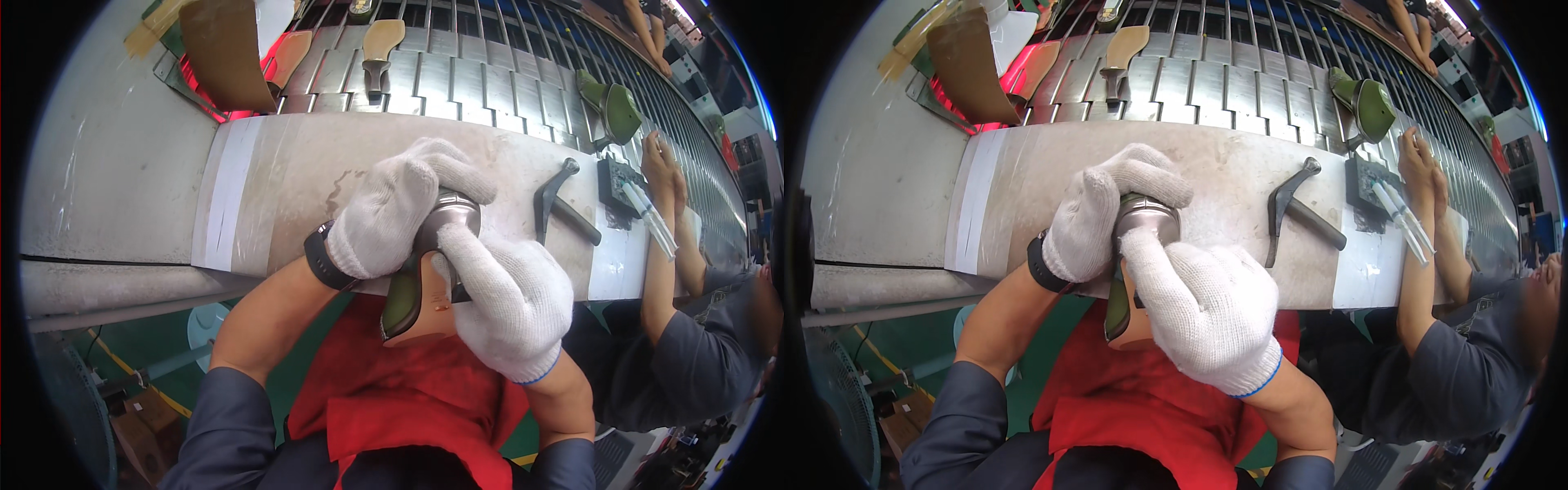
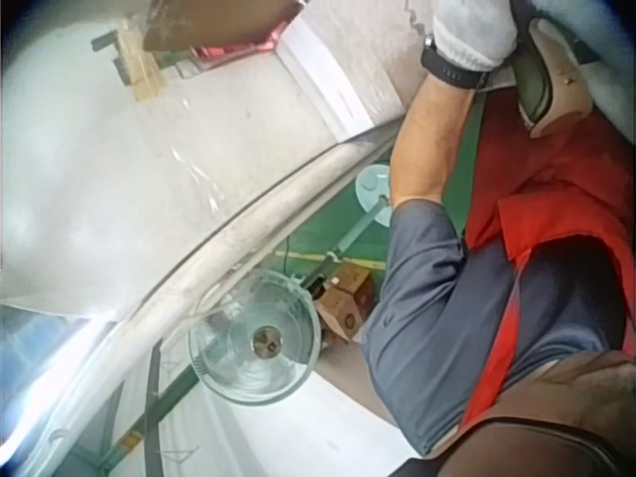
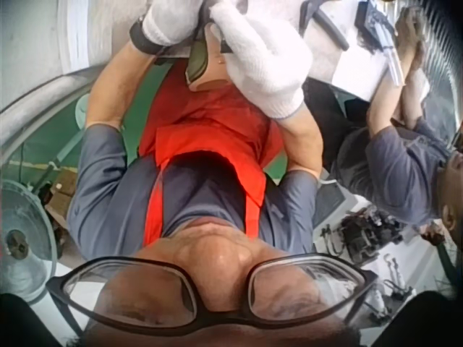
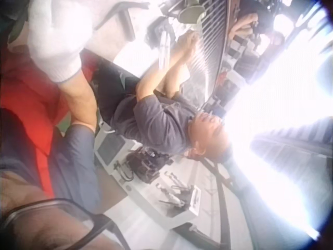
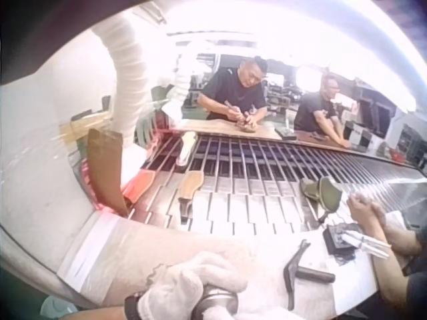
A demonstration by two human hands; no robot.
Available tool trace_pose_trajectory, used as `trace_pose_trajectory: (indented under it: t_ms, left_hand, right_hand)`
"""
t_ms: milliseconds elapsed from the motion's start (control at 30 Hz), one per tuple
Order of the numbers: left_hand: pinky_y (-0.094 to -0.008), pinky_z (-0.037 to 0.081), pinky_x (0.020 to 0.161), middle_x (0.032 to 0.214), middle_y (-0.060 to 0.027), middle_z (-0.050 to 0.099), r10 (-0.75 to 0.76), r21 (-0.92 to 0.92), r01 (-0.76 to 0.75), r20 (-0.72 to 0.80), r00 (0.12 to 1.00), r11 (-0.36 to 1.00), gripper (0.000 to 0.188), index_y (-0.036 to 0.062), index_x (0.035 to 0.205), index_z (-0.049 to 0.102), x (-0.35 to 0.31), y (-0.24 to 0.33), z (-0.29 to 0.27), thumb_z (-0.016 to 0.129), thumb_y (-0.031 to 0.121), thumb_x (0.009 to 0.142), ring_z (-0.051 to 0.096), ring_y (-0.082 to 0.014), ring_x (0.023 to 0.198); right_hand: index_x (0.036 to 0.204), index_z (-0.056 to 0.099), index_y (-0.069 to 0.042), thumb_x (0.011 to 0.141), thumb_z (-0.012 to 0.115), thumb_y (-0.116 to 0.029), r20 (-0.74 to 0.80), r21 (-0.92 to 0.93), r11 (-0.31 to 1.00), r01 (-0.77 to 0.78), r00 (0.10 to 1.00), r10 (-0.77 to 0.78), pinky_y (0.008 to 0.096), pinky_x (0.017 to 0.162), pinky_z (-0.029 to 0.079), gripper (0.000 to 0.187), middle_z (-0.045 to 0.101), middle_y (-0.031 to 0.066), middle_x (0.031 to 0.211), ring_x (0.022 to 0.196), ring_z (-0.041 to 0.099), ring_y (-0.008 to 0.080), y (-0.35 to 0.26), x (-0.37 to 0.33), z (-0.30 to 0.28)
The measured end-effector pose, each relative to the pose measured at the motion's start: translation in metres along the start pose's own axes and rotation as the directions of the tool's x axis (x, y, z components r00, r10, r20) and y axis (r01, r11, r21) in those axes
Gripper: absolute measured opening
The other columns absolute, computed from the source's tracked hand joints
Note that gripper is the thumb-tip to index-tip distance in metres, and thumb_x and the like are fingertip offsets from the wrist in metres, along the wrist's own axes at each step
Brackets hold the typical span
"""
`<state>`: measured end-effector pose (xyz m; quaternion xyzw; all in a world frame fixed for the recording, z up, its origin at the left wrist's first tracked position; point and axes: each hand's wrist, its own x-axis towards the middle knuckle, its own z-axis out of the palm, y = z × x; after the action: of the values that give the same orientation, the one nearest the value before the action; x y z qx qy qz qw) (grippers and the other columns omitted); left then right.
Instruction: The person assembles high-heeled shoes by taking shoe uppers and soles from a conveyor, attaching each sole onto a shoe by hand, and tapping along the edges with a hammer to secure the sole.
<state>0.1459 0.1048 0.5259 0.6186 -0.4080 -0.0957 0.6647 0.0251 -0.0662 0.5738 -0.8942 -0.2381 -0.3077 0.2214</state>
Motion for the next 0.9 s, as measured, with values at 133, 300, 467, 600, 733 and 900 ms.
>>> trace_pose_trajectory:
  t_ms: [133, 300, 467, 600, 733, 900]
  left_hand:
    - [-0.0373, 0.054, 0.098, 0.119, -0.0144, 0.068, 0.041, -0.086, -0.041, -0.003, 0.999, 0.995, 0.074, -0.0011, 0.111, 0.077, 0.007, 0.000, -0.003, 0.033, 0.058, 0.120, 0.068, -0.0219, 0.105]
    - [-0.0355, 0.055, 0.095, 0.109, -0.0131, 0.074, -0.314, -0.321, 0.285, -0.041, 0.948, 0.903, 0.030, -0.0037, 0.110, 0.074, 0.025, -0.012, -0.020, 0.060, 0.022, 0.106, 0.069, -0.0184, 0.103]
    - [-0.0385, 0.055, 0.096, 0.105, -0.0157, 0.076, -0.176, -0.215, 0.148, -0.117, 0.977, 0.965, 0.036, -0.0060, 0.105, 0.075, 0.025, -0.023, -0.031, 0.055, 0.024, 0.107, 0.071, -0.0235, 0.097]
    - [-0.0342, 0.055, 0.092, 0.099, -0.0103, 0.076, -0.264, -0.073, 0.255, -0.166, 0.950, 0.964, 0.035, -0.0052, 0.113, 0.078, 0.033, 0.001, -0.002, 0.059, 0.023, 0.106, 0.070, -0.0173, 0.095]
    - [-0.0260, 0.054, 0.087, 0.102, -0.0014, 0.076, -0.254, -0.168, 0.241, -0.059, 0.965, 0.956, 0.036, -0.0053, 0.118, 0.079, 0.046, -0.011, 0.022, 0.058, 0.024, 0.115, 0.065, -0.0082, 0.091]
    - [-0.0347, 0.057, 0.093, 0.102, -0.0124, 0.082, -0.063, -0.027, 0.062, -0.062, 0.996, 0.998, 0.042, -0.0043, 0.113, 0.079, 0.054, -0.035, 0.029, 0.056, 0.030, 0.114, 0.075, -0.0189, 0.097]
  right_hand:
    - [0.127, 0.077, -0.002, 0.075, 0.080, -0.005, 0.078, -0.009, 1.000, -0.028, 0.997, 0.029, 0.0388, 0.064, 0.054, 0.053, 0.070, 0.0062, 0.088, 0.073, 0.071, 0.0247, 0.003, 0.011, 0.001]
    - [0.114, 0.076, 0.000, 0.085, 0.080, 0.005, 0.015, 0.574, 0.716, -0.398, 0.879, 0.477, 0.0339, 0.073, 0.061, 0.030, 0.077, 0.0099, 0.095, 0.080, 0.075, 0.0188, 0.033, 0.016, 0.027]
    - [0.113, 0.078, 0.004, 0.104, 0.074, -0.014, 0.357, 0.590, 0.235, -0.772, 0.511, 0.782, 0.0275, 0.070, 0.061, 0.021, 0.078, 0.0062, 0.091, 0.078, 0.072, 0.0099, 0.033, -0.018, 0.021]
    - [0.113, 0.078, 0.005, 0.111, 0.068, -0.030, 0.329, 0.521, 0.414, -0.746, 0.624, 0.709, 0.0273, 0.066, 0.053, 0.036, 0.074, 0.0082, 0.083, 0.067, 0.066, 0.0135, 0.013, 0.006, -0.019]
    - [0.105, 0.077, 0.004, 0.104, 0.070, -0.032, 0.342, -0.063, 0.912, -0.405, 0.850, 0.401, 0.0448, 0.075, 0.055, 0.037, 0.071, 0.0235, 0.087, 0.080, 0.071, 0.0415, 0.028, 0.044, -0.043]
    - [0.115, 0.075, 0.000, 0.108, 0.064, -0.024, 0.457, -0.291, 0.957, -0.004, 0.878, 0.143, 0.0509, 0.079, 0.055, 0.028, 0.072, 0.0236, 0.094, 0.088, 0.072, 0.0441, 0.048, 0.032, -0.039]
